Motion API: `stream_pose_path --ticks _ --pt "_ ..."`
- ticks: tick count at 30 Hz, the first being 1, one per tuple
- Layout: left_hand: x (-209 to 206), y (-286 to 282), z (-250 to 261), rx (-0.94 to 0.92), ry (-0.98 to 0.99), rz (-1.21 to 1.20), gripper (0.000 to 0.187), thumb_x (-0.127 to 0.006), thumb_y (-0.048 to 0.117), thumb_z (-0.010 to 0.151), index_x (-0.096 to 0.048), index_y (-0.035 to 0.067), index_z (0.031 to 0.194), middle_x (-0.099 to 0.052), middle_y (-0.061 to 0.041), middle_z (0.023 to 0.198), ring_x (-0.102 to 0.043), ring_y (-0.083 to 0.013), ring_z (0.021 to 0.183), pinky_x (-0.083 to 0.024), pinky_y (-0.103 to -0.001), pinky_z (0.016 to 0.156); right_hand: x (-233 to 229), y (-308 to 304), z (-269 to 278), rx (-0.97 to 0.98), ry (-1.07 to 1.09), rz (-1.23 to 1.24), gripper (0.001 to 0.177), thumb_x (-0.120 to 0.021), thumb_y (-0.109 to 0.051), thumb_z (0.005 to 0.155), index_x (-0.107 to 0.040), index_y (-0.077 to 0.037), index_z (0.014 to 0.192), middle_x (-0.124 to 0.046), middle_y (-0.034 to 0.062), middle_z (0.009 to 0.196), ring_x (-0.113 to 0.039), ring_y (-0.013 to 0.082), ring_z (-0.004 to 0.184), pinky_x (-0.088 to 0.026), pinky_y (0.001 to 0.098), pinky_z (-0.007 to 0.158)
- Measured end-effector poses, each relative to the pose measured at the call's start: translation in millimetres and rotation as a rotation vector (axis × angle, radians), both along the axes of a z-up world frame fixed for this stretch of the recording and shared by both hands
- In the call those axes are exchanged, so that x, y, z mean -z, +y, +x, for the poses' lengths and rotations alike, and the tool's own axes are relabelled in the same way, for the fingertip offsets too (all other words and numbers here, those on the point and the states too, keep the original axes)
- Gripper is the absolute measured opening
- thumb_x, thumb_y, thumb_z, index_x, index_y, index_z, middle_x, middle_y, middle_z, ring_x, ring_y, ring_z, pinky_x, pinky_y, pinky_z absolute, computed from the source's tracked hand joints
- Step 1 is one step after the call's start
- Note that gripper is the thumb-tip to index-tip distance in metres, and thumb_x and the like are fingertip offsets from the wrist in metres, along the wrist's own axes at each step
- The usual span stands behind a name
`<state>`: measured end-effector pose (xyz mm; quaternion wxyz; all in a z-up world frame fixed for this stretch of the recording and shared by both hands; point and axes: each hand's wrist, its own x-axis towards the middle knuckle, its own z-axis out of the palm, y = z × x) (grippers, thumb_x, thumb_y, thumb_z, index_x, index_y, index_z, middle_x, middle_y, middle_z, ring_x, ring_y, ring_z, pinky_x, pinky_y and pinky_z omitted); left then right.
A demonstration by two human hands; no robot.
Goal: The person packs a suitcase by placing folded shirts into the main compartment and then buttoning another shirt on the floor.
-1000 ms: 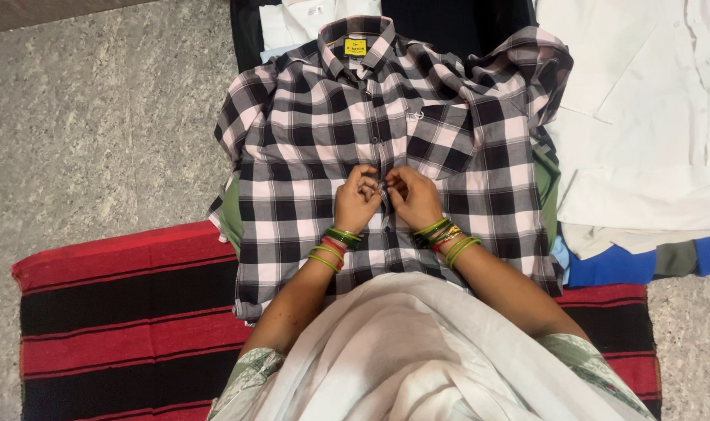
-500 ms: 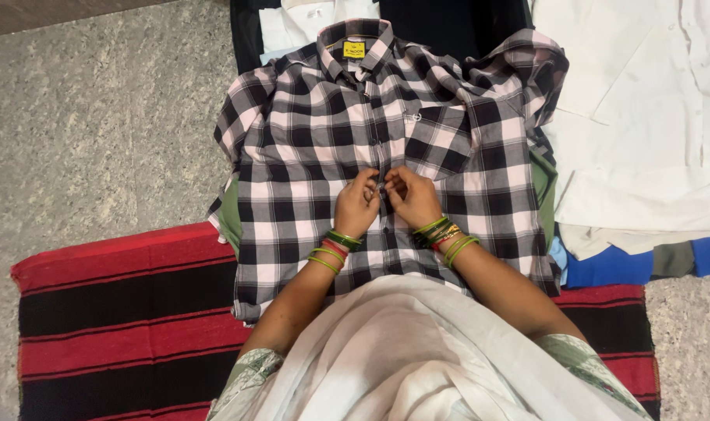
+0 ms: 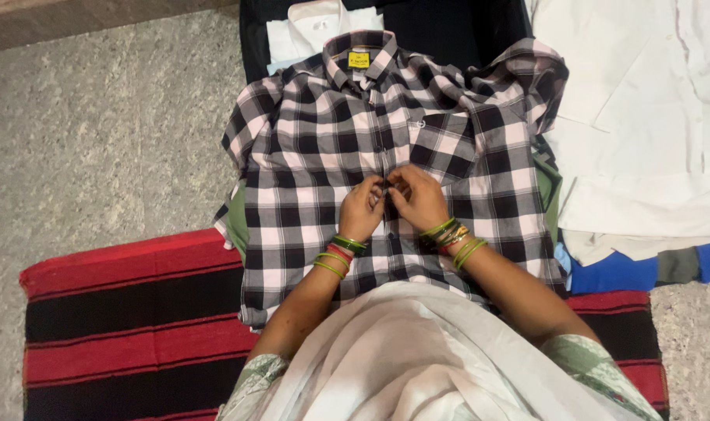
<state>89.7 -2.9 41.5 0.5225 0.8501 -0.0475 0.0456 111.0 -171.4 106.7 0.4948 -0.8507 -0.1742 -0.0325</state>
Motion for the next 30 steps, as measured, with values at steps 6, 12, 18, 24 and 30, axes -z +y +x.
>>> stream_pose_path --ticks 6,12,18,24,30 --pt "-2.4 0.1 0.2 0.052 -0.031 0.124 0.029 -0.072 0.002 0.078 -0.063 0.004 0.105 -0.066 -0.012 0.087 -0.066 -0.0308 0.075 -0.054 -0.042 0.066 -28.6 12.2 42.3 0.090 -0.094 -0.287 0.044 -0.085 -0.022 0.074 -0.063 -0.008 0.109 -0.066 0.0113 0.101 -0.068 0.0347 0.079 -0.054 0.0461 0.068" --pt "-8.4 5.0 -6.0 0.129 -0.099 0.100 0.038 -0.076 0.008 0.079 -0.061 0.003 0.114 -0.064 -0.012 0.093 -0.066 -0.0316 0.077 -0.054 -0.042 0.069 -6.3 26.1 38.8 0.203 -0.263 -0.321 0.041 -0.076 -0.013 0.073 -0.062 -0.009 0.112 -0.063 0.0130 0.106 -0.067 0.0371 0.089 -0.054 0.0474 0.072" --pt "-10.1 2.6 -6.4 0.139 -0.056 0.200 0.050 -0.078 0.009 0.078 -0.059 0.003 0.123 -0.063 -0.012 0.089 -0.064 -0.0334 0.078 -0.053 -0.044 0.070 17.3 14.6 46.4 0.226 -0.253 -0.147 0.019 -0.072 -0.012 0.085 -0.068 -0.010 0.104 -0.069 0.0072 0.092 -0.071 0.0287 0.080 -0.055 0.0405 0.068" --pt "-18.2 -3.1 -3.5 0.117 0.010 0.292 0.054 -0.079 0.012 0.077 -0.057 0.006 0.127 -0.063 -0.011 0.083 -0.066 -0.0330 0.079 -0.053 -0.045 0.068 21.1 16.1 52.0 0.266 -0.192 -0.128 0.008 -0.076 -0.014 0.084 -0.072 -0.009 0.089 -0.070 0.0075 0.082 -0.070 0.0281 0.072 -0.054 0.0392 0.064" --pt "-13.7 0.4 -7.0 0.130 -0.073 0.279 0.052 -0.079 0.015 0.081 -0.058 0.005 0.127 -0.064 -0.011 0.087 -0.067 -0.0319 0.081 -0.055 -0.043 0.070 40.0 9.5 52.7 0.201 -0.159 0.158 0.013 -0.074 -0.011 0.088 -0.068 -0.002 0.094 -0.070 0.0124 0.088 -0.071 0.0264 0.074 -0.055 0.0340 0.067"
